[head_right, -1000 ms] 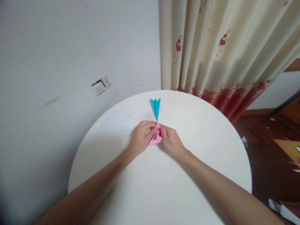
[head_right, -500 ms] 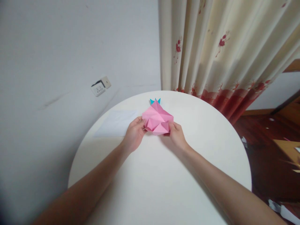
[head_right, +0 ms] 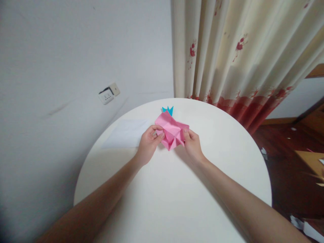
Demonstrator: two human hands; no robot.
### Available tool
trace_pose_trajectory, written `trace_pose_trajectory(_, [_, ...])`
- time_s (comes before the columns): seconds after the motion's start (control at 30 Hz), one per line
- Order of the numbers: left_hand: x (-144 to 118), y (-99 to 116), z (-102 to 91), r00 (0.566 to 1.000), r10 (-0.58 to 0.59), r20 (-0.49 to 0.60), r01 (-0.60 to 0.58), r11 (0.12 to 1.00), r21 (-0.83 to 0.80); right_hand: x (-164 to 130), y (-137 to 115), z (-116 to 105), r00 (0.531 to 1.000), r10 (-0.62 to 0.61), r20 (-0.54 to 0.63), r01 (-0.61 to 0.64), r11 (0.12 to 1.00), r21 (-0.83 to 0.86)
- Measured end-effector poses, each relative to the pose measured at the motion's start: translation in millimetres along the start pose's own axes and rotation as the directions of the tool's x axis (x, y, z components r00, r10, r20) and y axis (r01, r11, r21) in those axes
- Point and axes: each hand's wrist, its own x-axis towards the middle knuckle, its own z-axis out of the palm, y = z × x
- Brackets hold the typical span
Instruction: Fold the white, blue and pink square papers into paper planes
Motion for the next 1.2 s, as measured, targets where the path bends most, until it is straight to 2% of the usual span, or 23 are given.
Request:
trace_pose_trajectory(0.1, [-1.9, 0.6, 2.0, 0.993, 0.118, -0.009, -0.115, 0.983, 0.142, 3.4, 0.6, -2.4, 0.998, -0.06, -0.012, 0.059, 0.997, -0.047])
trace_pose_trajectory(0.17, [-2.4, 0.8, 1.7, 0.979, 0.197, -0.053, -0.177, 0.948, 0.263, 4.5, -2.7, -5.0, 0.984, -0.116, -0.132, 0.103, 0.99, -0.099])
trace_pose_trajectory(0.23, [-2.5, 1.7, 0.4, 0.965, 0.243, -0.099, -0.194, 0.914, 0.356, 2.7, -9.9, -7.4, 0.931, -0.261, -0.257, 0.203, 0.952, -0.229])
trace_pose_trajectory(0.27, [-2.6, 2.4, -0.3, 0.959, 0.256, -0.119, -0.192, 0.9, 0.39, 0.5, -14.5, -8.2, 0.895, -0.364, -0.259, 0.274, 0.905, -0.325])
trace_pose_trajectory(0.3, [-2.7, 3.3, -1.0, 0.954, 0.266, -0.135, -0.189, 0.89, 0.416, -2.2, -19.2, -8.6, 0.864, -0.462, -0.202, 0.348, 0.836, -0.423])
trace_pose_trajectory(0.37, [-3.2, 5.4, -1.9, 0.947, 0.284, -0.148, -0.192, 0.874, 0.447, -8.1, -27.2, -8.4, 0.823, -0.567, 0.032, 0.478, 0.661, -0.579])
trace_pose_trajectory(0.43, [-4.0, 7.5, -2.0, 0.944, 0.3, -0.136, -0.206, 0.861, 0.465, -11.7, -30.9, -7.9, 0.798, -0.54, 0.267, 0.564, 0.513, -0.647])
trace_pose_trajectory(0.5, [-4.9, 9.6, -1.6, 0.942, 0.311, -0.125, -0.22, 0.854, 0.472, -11.6, -30.2, -8.5, 0.791, -0.461, 0.403, 0.599, 0.443, -0.667])
trace_pose_trajectory(0.57, [-5.9, 11.6, -0.9, 0.942, 0.313, -0.122, -0.225, 0.858, 0.462, -9.2, -27.6, -9.9, 0.806, -0.402, 0.434, 0.586, 0.443, -0.679])
trace_pose_trajectory(0.67, [-6.9, 14.1, 0.4, 0.943, 0.307, -0.126, -0.227, 0.874, 0.431, -6.4, -24.8, -11.3, 0.834, -0.362, 0.417, 0.549, 0.461, -0.697])
trace_pose_trajectory(0.83, [-6.3, 13.7, 1.8, 0.94, 0.295, -0.171, -0.208, 0.894, 0.397, -9.0, -26.2, -7.7, 0.854, -0.263, 0.449, 0.52, 0.453, -0.724])
trace_pose_trajectory(0.97, [-5.6, 10.9, 3.3, 0.949, 0.274, -0.154, -0.202, 0.907, 0.368, -13.6, -29.5, -2.0, 0.892, -0.264, 0.368, 0.453, 0.541, -0.709])
trace_pose_trajectory(1.1, [-9.3, 7.9, 6.5, 0.966, 0.235, -0.106, -0.185, 0.919, 0.349, -16.7, -24.5, 2.2, 0.925, -0.255, 0.281, 0.377, 0.536, -0.755])
trace_pose_trajectory(1.13, [-10.7, 7.1, 7.2, 0.969, 0.231, -0.083, -0.185, 0.91, 0.37, -16.6, -21.4, 2.9, 0.943, -0.222, 0.249, 0.332, 0.566, -0.754])
trace_pose_trajectory(1.2, [-13.0, 5.8, 8.2, 0.972, 0.233, -0.041, -0.195, 0.887, 0.419, -15.3, -14.8, 3.9, 0.979, -0.109, 0.173, 0.198, 0.715, -0.671])
